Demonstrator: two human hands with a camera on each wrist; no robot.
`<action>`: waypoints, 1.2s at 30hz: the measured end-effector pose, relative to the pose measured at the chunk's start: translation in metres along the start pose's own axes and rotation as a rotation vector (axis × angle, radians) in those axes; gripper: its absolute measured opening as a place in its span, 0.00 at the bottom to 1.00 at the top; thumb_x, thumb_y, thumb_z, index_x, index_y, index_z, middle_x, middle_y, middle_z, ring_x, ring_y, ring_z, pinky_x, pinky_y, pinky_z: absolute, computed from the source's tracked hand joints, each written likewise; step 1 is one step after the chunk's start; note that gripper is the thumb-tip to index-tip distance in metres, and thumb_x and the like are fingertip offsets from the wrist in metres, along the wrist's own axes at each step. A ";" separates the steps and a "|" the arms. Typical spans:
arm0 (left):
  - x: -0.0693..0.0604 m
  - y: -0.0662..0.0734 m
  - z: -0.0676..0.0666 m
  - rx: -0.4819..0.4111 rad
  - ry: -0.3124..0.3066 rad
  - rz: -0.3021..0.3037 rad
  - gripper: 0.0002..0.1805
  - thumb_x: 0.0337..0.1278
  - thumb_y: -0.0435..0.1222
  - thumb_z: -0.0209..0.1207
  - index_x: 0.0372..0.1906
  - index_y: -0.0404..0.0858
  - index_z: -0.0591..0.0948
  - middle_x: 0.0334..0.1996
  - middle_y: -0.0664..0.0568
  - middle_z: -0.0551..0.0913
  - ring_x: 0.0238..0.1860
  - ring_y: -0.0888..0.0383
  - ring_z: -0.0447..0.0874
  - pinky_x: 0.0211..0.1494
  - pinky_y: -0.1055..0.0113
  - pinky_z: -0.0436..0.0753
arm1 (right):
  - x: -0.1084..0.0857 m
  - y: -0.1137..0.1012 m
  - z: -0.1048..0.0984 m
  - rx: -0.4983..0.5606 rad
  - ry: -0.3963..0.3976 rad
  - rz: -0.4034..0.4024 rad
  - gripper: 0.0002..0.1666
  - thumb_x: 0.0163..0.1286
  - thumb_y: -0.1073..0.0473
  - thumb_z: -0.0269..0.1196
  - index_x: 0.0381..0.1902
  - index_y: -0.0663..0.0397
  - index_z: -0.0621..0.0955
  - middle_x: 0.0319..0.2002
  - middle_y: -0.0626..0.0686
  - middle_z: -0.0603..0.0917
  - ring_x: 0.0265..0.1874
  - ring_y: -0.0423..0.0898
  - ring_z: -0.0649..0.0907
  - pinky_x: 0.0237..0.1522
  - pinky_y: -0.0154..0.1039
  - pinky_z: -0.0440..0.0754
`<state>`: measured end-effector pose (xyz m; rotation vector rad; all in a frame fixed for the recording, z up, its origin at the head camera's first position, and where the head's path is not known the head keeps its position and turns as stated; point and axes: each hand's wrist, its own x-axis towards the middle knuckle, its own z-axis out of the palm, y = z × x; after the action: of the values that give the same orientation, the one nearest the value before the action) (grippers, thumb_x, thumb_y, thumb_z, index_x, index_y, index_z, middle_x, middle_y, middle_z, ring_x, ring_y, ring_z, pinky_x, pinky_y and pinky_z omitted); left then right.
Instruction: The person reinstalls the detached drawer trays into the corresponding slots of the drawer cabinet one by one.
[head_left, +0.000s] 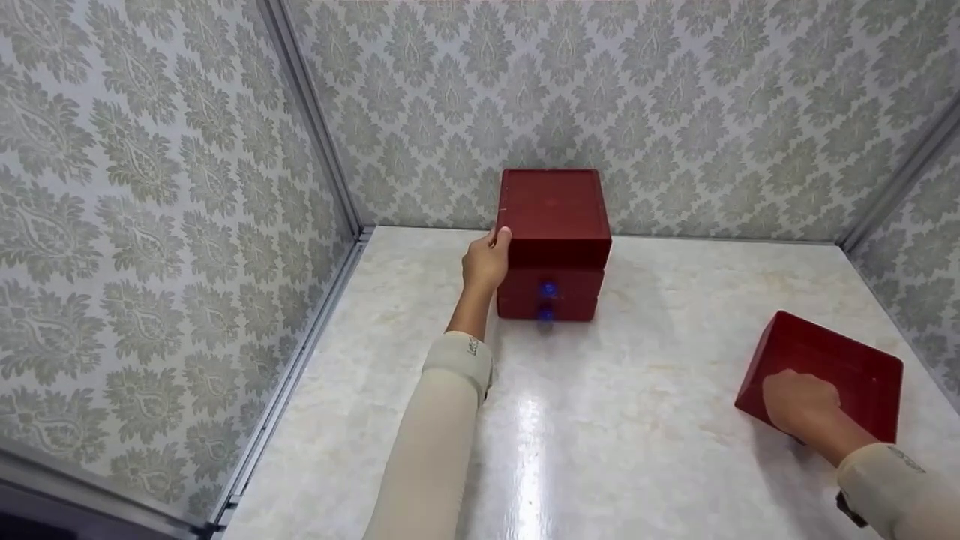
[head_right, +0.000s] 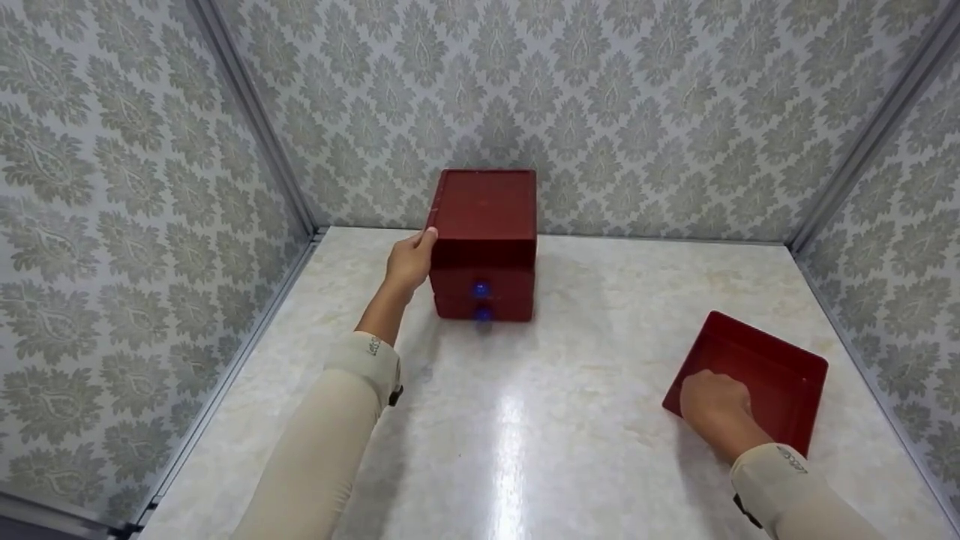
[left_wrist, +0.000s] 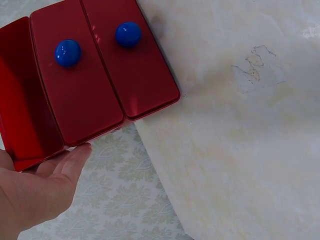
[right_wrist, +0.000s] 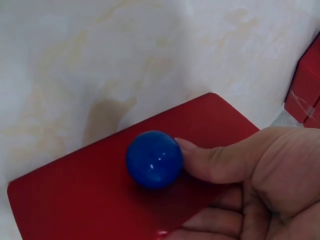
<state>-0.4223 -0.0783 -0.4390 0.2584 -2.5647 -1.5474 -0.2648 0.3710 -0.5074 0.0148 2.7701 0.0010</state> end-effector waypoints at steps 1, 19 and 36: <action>0.000 0.000 0.000 0.001 -0.002 -0.004 0.31 0.77 0.58 0.44 0.75 0.50 0.71 0.70 0.51 0.77 0.73 0.48 0.72 0.75 0.52 0.70 | 0.000 -0.002 0.000 -0.030 0.012 -0.015 0.10 0.60 0.68 0.68 0.38 0.70 0.82 0.23 0.58 0.79 0.23 0.54 0.78 0.26 0.48 0.82; 0.000 0.001 0.000 -0.004 0.002 -0.007 0.30 0.77 0.57 0.44 0.74 0.51 0.73 0.70 0.52 0.77 0.72 0.48 0.73 0.75 0.52 0.71 | -0.021 -0.072 0.001 -0.123 0.147 -0.114 0.08 0.59 0.65 0.70 0.32 0.63 0.81 0.21 0.56 0.78 0.21 0.52 0.76 0.24 0.48 0.81; 0.005 0.003 -0.008 -0.366 -0.071 -0.239 0.33 0.70 0.55 0.54 0.68 0.37 0.78 0.67 0.48 0.79 0.69 0.52 0.74 0.76 0.55 0.69 | -0.060 -0.177 0.006 -0.261 0.416 -0.390 0.15 0.62 0.61 0.70 0.35 0.53 0.72 0.21 0.54 0.74 0.21 0.50 0.75 0.19 0.47 0.79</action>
<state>-0.4252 -0.0851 -0.4322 0.4873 -2.3059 -2.1063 -0.2082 0.1930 -0.4914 -0.6613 3.1082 0.2940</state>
